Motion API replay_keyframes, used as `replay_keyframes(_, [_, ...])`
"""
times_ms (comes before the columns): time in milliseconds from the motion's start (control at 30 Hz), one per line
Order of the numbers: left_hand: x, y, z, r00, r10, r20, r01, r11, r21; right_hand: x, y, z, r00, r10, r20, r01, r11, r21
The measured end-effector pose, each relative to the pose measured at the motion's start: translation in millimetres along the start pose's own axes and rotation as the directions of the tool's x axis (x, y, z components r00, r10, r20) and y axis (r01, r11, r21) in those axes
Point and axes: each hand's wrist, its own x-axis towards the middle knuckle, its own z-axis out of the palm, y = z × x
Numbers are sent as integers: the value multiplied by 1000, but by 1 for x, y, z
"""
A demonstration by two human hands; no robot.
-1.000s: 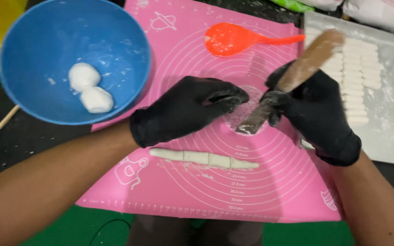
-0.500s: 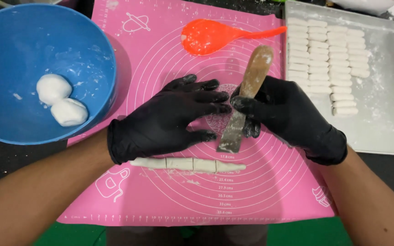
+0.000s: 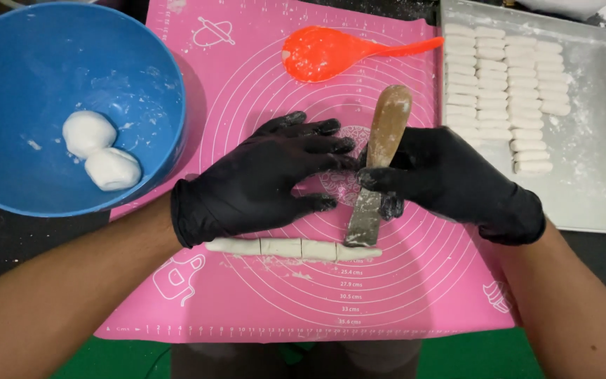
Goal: Rolling dough into thin cylinders and cutting them into small pieces on a silicone mat.
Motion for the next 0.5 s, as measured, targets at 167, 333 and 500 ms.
replay_keyframes(167, [-2,-2,0,999,36,-34,-36,999,-10,-4,10,-13,960,-280,-8,271,918,289])
replay_keyframes(333, [-1,-4,0,1000,2,11,-2,1000,-1,-17,2,-21,767,-445,461,480,876,47])
replay_keyframes(500, [-2,-3,2,1000,-17,-2,17,1000,-18,-16,-5,3,566,-608,558,743,669,-25])
